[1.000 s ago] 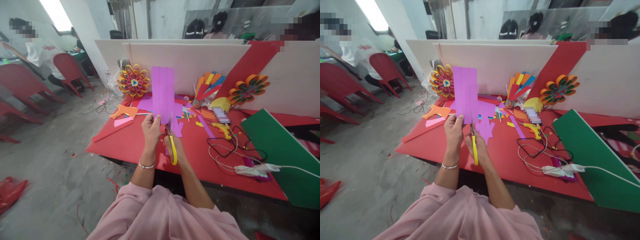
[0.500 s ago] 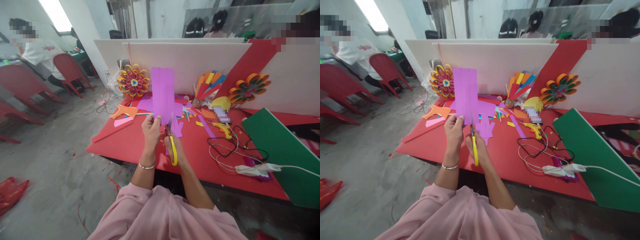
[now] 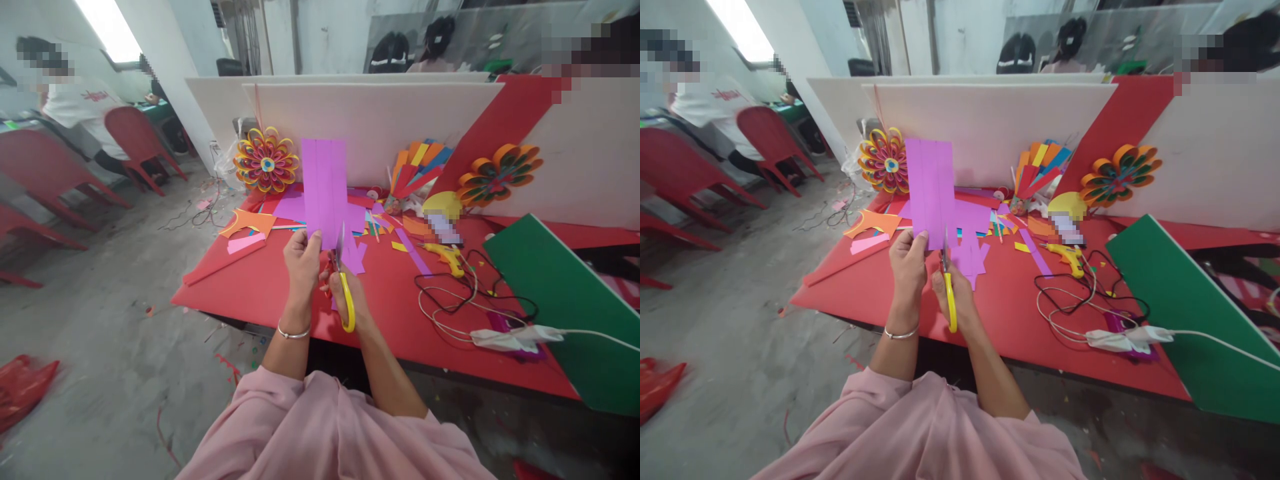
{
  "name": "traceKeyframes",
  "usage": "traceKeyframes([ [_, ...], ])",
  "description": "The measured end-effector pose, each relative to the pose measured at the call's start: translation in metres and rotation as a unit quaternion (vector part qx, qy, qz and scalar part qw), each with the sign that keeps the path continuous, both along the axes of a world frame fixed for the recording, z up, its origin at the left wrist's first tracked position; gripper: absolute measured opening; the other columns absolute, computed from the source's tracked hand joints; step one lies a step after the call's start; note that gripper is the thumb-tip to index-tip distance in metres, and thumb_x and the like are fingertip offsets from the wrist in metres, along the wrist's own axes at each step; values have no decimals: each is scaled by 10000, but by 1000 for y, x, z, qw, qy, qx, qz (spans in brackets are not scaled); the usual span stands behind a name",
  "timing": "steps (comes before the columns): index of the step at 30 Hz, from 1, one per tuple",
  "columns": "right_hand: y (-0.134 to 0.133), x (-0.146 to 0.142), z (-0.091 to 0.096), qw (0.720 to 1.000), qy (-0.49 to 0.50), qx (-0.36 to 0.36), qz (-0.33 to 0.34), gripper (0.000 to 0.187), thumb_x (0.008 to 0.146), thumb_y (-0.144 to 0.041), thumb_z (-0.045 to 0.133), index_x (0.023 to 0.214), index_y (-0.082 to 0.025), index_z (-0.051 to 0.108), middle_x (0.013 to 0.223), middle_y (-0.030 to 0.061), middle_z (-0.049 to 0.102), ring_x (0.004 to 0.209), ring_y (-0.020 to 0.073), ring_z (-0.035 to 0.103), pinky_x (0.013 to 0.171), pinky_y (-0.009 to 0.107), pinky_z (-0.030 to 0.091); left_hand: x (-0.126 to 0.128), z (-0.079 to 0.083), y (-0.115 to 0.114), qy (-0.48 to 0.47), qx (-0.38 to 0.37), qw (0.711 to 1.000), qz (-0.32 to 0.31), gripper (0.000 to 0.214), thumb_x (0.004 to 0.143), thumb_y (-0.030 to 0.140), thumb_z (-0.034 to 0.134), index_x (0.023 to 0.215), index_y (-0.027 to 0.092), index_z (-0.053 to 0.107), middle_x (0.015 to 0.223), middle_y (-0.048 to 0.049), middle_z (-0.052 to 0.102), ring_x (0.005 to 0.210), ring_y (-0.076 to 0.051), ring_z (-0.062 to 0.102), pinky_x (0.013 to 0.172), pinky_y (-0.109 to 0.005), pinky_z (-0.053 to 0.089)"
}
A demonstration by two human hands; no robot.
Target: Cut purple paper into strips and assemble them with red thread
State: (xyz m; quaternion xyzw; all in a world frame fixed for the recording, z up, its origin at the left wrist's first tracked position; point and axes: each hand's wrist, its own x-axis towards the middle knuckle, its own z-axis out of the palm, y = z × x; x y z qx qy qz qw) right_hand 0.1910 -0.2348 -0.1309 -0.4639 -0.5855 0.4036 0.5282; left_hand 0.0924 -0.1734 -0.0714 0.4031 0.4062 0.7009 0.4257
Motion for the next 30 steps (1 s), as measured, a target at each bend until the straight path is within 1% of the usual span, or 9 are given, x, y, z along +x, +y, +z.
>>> traceKeyframes([
  [4,0,0,-1,1000,13,1,11,736,1026,-701,459,1554,-195,544,831,21,626,688,170,591,647,309,551,0,-2,1,-2,5,1000,-1,242,859,322,734,706,194,598,664,49,550,605,-85,506,605,-212,429],
  [8,1,0,-4,999,31,-1,12,724,1027,-692,464,1564,-211,540,856,23,631,709,176,623,667,319,579,0,-3,2,-1,6,1000,0,247,860,317,741,701,193,598,658,50,548,603,-85,499,604,-211,431],
  [12,0,-1,-8,999,38,-9,3,696,1032,-673,474,1552,-219,559,826,17,629,686,172,632,620,297,569,1,-2,2,-6,13,1000,-4,211,862,298,739,720,190,627,675,41,578,606,-86,503,604,-213,437],
  [16,-1,-2,-9,997,69,-27,-1,666,1023,-654,514,1530,-228,583,823,5,613,628,142,599,541,258,526,1,-1,3,-5,16,1000,-6,216,873,285,743,717,189,627,666,43,570,595,-81,495,594,-205,429],
  [21,-2,-4,-10,995,90,-47,-13,667,997,-660,559,1495,-219,614,830,-7,604,569,113,571,498,238,506,2,-4,4,-3,13,1000,-8,213,876,303,756,734,189,646,678,43,587,602,-79,503,601,-201,439],
  [24,-2,-4,-9,994,91,-57,-19,691,982,-682,566,1477,-203,628,814,-7,610,552,112,566,473,231,494,2,-4,4,-3,7,1000,-9,212,873,321,764,745,190,657,698,38,604,620,-84,523,618,-205,456],
  [30,-2,-5,-4,993,93,-67,-23,682,968,-697,580,1443,-213,651,755,-20,578,522,112,550,424,218,448,2,-3,4,4,7,1000,-9,204,874,311,749,742,189,653,683,40,589,613,-80,506,616,-200,446],
])
